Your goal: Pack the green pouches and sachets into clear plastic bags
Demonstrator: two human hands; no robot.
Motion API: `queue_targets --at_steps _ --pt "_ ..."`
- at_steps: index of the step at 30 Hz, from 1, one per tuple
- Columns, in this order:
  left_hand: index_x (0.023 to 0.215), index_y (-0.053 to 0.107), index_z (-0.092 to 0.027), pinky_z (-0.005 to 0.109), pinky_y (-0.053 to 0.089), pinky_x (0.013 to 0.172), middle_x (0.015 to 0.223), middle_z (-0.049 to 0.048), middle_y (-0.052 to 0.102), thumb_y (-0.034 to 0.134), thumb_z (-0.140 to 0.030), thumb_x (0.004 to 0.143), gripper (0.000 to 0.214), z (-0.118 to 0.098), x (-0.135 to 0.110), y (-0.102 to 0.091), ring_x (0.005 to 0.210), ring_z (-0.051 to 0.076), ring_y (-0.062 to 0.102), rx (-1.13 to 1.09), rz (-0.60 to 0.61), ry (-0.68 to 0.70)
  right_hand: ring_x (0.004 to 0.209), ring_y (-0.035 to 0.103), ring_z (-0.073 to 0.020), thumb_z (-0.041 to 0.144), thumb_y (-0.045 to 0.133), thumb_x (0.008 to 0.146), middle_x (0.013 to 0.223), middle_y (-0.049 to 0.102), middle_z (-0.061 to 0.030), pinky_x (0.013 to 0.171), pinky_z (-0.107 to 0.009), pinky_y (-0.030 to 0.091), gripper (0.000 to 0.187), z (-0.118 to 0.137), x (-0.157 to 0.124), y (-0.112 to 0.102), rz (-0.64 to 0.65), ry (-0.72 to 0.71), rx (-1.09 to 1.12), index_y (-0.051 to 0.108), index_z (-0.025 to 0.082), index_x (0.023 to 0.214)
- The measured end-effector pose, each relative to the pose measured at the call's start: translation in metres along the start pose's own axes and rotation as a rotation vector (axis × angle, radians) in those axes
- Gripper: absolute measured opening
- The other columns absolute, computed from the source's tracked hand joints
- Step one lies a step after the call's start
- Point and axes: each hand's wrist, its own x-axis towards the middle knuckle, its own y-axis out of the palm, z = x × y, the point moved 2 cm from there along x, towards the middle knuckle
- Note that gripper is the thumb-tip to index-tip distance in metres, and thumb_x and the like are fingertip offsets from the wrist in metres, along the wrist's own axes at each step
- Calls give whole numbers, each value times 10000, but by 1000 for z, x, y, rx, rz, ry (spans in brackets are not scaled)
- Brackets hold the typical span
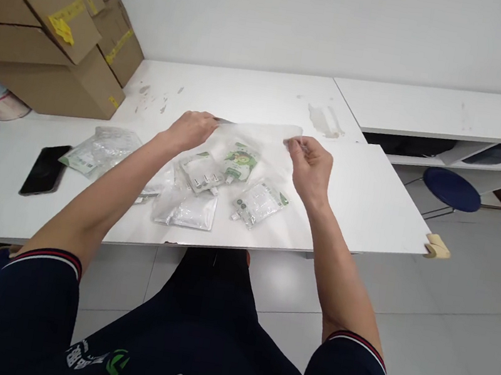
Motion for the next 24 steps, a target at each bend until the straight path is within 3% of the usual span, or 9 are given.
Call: queue_targets --at_steps 4,7,11,15,19,22,24 --pt "1160 618 -141 404 456 963 1171 154 630 310 -183 979 360 15 20 4 1107 245 584 -10 -205 -77 948 641 -189 343 447 980 956 713 -32 929 -409 464 257 18 1 25 -10 -199 -149 680 251 1037" --pt "1248 563 -125 402 428 1020 1240 153 601 364 -191 964 353 38 17 -2 1187 243 535 -7 -253 -44 1018 604 -189 220 420 983 946 717 -21 1034 -441 356 274 35 -11 72 179 -391 -340 676 269 1068" --pt "1240 573 -91 450 427 1027 1240 196 597 373 -70 897 397 68 -24 -12 1207 280 535 48 -148 -141 1008 585 -209 100 416 951 918 716 -61 988 -420 333 300 36 -38 147 581 -502 -560 669 208 1072" --pt "1254 582 -126 477 412 1071 1323 178 570 327 -25 892 454 69 -78 -19 1255 278 519 20 -234 -253 874 602 -213 49 455 904 979 700 -109 819 -369 362 258 32 -64 193 880 -482 -656 659 158 1019" --pt "1292 583 -218 442 406 1114 1368 106 561 319 -62 939 467 29 -110 -7 1318 237 485 -151 -304 -16 931 598 -228 55 413 931 1013 693 -117 823 -366 373 301 34 -83 198 910 -531 -602 643 159 1094" --pt "1373 513 -271 426 425 1116 1366 63 570 300 -72 958 507 0 -122 18 1304 198 508 -265 -278 173 1039 578 -242 98 391 963 1114 678 -126 893 -373 398 321 29 -96 184 835 -566 -540 620 140 1184" --pt "1423 445 -253 422 458 1094 1350 65 585 294 -71 962 518 -11 -129 36 1279 188 534 -315 -252 224 1084 565 -248 101 391 965 1179 659 -128 939 -374 408 324 21 -106 170 770 -570 -521 617 119 1196"
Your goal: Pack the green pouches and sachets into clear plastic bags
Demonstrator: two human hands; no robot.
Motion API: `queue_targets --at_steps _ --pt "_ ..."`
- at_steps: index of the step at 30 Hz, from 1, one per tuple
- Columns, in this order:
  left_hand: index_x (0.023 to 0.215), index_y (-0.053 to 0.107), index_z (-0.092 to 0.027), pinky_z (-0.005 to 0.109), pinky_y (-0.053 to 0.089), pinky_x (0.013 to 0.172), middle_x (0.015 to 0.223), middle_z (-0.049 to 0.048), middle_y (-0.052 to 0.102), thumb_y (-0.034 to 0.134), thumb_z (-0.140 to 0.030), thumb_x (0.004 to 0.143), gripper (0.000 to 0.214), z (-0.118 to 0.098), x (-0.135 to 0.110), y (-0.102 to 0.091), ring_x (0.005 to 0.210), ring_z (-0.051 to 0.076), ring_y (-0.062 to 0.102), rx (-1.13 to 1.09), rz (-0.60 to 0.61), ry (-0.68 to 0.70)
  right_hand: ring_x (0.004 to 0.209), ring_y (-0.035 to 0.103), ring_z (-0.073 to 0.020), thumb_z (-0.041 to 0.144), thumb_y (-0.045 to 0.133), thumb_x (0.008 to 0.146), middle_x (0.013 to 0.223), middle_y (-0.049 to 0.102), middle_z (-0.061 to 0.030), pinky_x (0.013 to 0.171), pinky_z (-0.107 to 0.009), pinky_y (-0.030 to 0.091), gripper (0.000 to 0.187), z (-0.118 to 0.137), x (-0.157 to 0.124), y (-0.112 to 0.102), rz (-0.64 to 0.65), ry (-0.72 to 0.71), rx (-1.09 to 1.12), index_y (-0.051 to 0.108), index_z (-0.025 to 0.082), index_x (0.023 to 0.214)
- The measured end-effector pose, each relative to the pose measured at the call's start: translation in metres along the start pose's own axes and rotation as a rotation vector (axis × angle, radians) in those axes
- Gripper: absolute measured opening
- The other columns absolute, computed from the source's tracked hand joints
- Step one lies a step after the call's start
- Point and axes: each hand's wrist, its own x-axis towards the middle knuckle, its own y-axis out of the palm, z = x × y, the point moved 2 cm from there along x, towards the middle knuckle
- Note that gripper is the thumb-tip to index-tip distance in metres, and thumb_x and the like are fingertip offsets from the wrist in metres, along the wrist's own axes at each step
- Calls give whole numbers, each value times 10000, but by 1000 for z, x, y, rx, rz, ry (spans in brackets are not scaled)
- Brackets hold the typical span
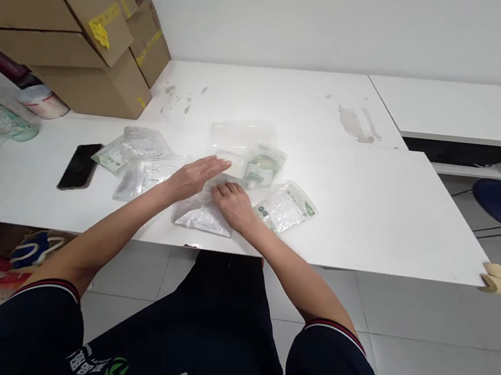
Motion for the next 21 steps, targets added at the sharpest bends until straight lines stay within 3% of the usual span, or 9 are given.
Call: queue_targets --at_steps 3,5,8,10,12,14,18,21 --pt "1337 517 -179 424 502 1050 1273 102 635 335 -80 964 427 -1 -13 18 1248 206 565 -25 24 -3 1041 581 -232 78 399 953 1180 660 -112 944 -370 433 317 -6 -25 2 -54 36 15 638 138 1153" --pt "1192 605 -159 420 520 1028 1207 113 666 375 -107 966 327 -2 -17 20 1218 212 588 -26 3 -24 1025 584 -229 76 413 948 1160 670 -107 926 -371 447 312 -10 -34 2 -73 51 27 643 153 1145" --pt "1059 646 -173 391 544 983 1135 101 685 430 -178 972 233 -5 -11 8 1146 193 627 -91 -153 -142 1090 562 -252 75 439 938 1200 659 -118 922 -388 439 308 -15 -38 2 -115 81 -5 643 148 1156" --pt "1044 645 -199 374 547 961 1126 80 678 470 -219 966 193 -6 -4 0 1115 174 635 -228 -311 -250 1109 552 -255 70 444 934 1212 658 -111 931 -391 421 307 -17 -38 1 -156 87 -42 653 152 1143" --pt "1020 657 -220 371 534 970 1159 64 660 508 -217 946 167 -6 3 -2 1141 168 617 -410 -393 -316 1093 556 -244 73 448 937 1180 675 -92 940 -379 400 292 -16 -40 0 -196 76 -69 669 163 1103" --pt "949 695 -226 388 511 998 1183 52 655 555 -174 899 158 -3 8 5 1181 181 593 -533 -328 -360 1039 570 -228 84 456 940 1093 703 -72 917 -361 387 269 -15 -43 0 -222 73 -90 684 175 1048" --pt "789 756 -222 424 491 1020 1061 36 716 572 -46 767 256 9 9 25 1112 202 625 -541 -11 -512 885 570 -196 106 443 955 938 710 -51 790 -346 361 260 -14 -53 -1 -193 114 -115 686 193 983" --pt "790 766 -215 381 538 955 1097 32 720 509 -26 739 323 16 6 28 1046 187 661 -619 83 -624 852 540 -197 111 422 958 950 697 -58 741 -352 328 272 -14 -56 -1 -128 125 -110 678 204 969"
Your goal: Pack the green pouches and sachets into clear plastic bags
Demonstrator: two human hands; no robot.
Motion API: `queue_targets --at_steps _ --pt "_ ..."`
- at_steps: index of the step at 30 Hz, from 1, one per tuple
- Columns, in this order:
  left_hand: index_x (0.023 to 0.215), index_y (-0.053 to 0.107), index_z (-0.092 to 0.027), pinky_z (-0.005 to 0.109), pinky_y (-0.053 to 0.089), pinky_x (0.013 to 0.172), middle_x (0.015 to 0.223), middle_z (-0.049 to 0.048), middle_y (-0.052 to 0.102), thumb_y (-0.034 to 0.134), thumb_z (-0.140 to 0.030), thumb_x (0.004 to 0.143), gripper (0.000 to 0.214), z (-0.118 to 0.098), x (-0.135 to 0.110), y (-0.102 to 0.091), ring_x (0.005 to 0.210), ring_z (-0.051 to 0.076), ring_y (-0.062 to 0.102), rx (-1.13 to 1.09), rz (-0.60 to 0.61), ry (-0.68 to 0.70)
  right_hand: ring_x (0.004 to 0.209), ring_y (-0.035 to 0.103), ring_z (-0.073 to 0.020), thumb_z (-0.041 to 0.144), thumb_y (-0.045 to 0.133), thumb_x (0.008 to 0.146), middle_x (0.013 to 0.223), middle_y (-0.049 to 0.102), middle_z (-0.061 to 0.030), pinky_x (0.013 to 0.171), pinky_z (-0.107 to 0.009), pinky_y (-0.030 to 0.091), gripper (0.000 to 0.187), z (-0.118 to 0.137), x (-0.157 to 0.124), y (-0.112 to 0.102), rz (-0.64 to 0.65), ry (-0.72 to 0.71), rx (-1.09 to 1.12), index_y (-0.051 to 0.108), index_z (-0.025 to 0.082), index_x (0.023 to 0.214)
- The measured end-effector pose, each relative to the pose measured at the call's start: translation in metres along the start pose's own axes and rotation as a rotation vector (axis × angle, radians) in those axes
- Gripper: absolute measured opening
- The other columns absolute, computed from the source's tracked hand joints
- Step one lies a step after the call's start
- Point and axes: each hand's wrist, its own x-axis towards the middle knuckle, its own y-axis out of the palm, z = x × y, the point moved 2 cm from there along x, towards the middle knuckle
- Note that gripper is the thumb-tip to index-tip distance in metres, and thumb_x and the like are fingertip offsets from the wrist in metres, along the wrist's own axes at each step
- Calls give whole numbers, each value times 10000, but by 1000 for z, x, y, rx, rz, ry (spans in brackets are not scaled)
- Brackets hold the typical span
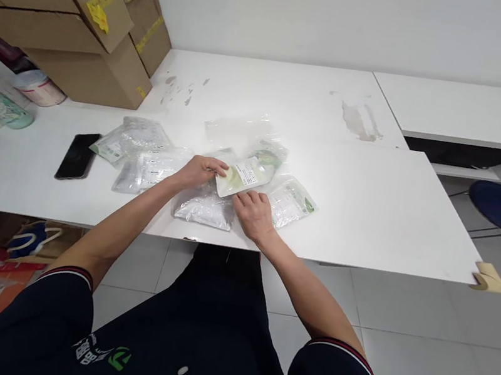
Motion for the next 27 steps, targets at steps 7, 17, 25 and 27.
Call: queue_targets --at_steps 7,17,25,27 --pt "785 755 -207 400 527 983 1117 39 722 502 -71 765 288 4 2 -7 1132 196 637 -137 171 -13 1041 477 -251 120 452 926 1100 627 -97 846 -373 330 228 -2 11 -5 -62 101 61 645 216 848" --pt "1138 682 -202 523 321 1161 1301 46 631 378 -45 837 456 -34 -31 -17 1393 219 399 396 36 257 919 495 -215 70 435 925 878 660 -57 844 -350 348 306 -7 17 3 -46 0 138 668 222 1052" --pt "1278 584 -178 534 343 1145 1382 146 554 508 -175 910 376 -20 -81 24 1385 298 406 655 -113 221 984 531 -216 128 481 928 994 695 -42 904 -370 344 251 0 18 -7 -23 -8 150 680 258 1008" --pt "1199 636 -193 509 371 1138 1299 113 625 416 -56 900 396 -12 -81 25 1351 260 459 631 -122 256 1096 524 -247 175 518 921 1171 669 -74 949 -404 338 244 -4 17 -14 11 8 120 658 246 1108"
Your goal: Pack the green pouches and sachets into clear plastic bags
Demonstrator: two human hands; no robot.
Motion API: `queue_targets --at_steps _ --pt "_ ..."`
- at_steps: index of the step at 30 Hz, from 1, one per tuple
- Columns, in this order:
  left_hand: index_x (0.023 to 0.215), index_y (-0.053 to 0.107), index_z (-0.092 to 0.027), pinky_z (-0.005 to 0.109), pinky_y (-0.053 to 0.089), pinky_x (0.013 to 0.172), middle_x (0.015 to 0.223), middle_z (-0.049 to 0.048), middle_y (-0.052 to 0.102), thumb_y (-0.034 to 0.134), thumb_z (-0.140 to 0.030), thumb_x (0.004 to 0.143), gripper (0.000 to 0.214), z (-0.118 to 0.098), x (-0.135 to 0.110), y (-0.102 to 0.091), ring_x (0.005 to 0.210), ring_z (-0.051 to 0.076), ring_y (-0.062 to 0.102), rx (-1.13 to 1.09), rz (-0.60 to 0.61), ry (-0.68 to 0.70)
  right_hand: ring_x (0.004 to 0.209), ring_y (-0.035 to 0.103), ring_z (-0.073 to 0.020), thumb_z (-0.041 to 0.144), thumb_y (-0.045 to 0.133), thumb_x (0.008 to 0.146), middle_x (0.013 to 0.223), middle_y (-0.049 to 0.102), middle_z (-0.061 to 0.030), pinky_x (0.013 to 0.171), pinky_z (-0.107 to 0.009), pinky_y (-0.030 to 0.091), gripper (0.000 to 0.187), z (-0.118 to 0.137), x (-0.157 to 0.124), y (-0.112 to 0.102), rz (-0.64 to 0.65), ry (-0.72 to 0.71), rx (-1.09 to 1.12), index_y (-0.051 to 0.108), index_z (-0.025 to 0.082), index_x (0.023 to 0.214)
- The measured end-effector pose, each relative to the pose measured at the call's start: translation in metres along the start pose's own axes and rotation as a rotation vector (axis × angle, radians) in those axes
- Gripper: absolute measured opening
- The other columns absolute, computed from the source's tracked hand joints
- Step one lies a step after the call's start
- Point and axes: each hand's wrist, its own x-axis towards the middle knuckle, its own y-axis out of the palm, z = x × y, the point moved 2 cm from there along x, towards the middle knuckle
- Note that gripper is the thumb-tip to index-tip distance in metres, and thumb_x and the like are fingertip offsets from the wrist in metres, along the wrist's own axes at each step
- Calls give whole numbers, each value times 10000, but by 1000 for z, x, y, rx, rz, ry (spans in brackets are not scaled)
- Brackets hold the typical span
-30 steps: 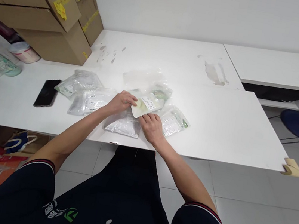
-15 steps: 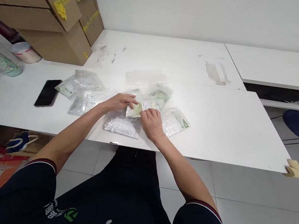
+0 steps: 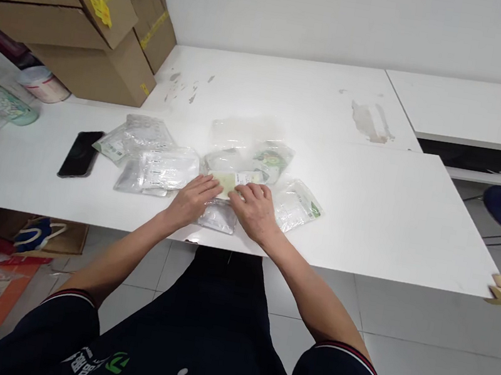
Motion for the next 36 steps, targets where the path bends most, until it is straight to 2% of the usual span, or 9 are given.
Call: queue_targets --at_steps 5,10,13,18,22,25,29,33,36 --pt "1129 667 -219 468 477 1041 1193 50 688 431 -170 937 308 10 5 -19 1244 237 565 -205 -20 -35 1168 551 -275 163 495 914 1268 645 -92 952 -430 390 341 -32 11 -30 244 80 74 622 230 1223" --pt "1066 671 -208 278 531 674 784 13 700 471 -445 945 332 25 32 -36 720 159 656 -383 -71 -404 824 641 -195 372 477 947 966 716 -48 699 -309 462 283 -69 66 -48 476 207 353 679 214 1065" --pt "1264 560 -199 269 484 622 624 -18 614 485 -417 935 402 40 53 -27 607 147 589 -366 -154 -532 794 622 -188 449 577 883 975 694 -68 669 -296 452 335 -85 105 -34 535 296 382 660 187 1076" --pt "1460 340 -190 321 480 729 679 14 643 510 -243 888 599 61 78 1 679 190 624 -198 -123 -512 990 573 -281 482 676 810 1131 648 -161 791 -379 445 572 -85 127 2 462 359 115 565 145 1258" --pt "1418 393 -200 364 476 814 789 73 684 519 -204 865 567 63 89 7 805 244 666 -73 48 -556 1204 460 -342 393 620 866 1306 558 -192 947 -478 369 412 -63 105 5 182 80 -49 600 153 1200" --pt "1333 488 -192 375 479 808 921 128 694 497 -186 862 471 59 96 0 896 274 661 9 165 -561 1241 471 -301 290 577 871 1381 529 -151 983 -460 374 424 -53 86 10 306 -64 10 554 178 1280" --pt "1009 666 -168 386 475 832 952 146 684 451 -221 885 254 57 102 -9 951 282 640 24 273 -501 1262 488 -284 156 491 848 1427 502 -151 983 -439 394 504 -52 80 18 401 -23 -10 498 155 1352" --pt "736 658 -175 415 474 847 939 144 655 341 -486 953 494 61 95 -27 964 286 617 -98 217 -557 1182 561 -272 189 380 914 1334 596 -127 953 -422 413 447 -57 93 7 499 47 51 533 166 1333" --pt "715 643 -187 383 470 850 939 116 648 314 -601 937 574 64 89 -44 980 264 597 -232 154 -461 1060 617 -246 226 368 926 1206 669 -104 870 -361 445 415 -68 113 -10 608 105 171 585 188 1279"
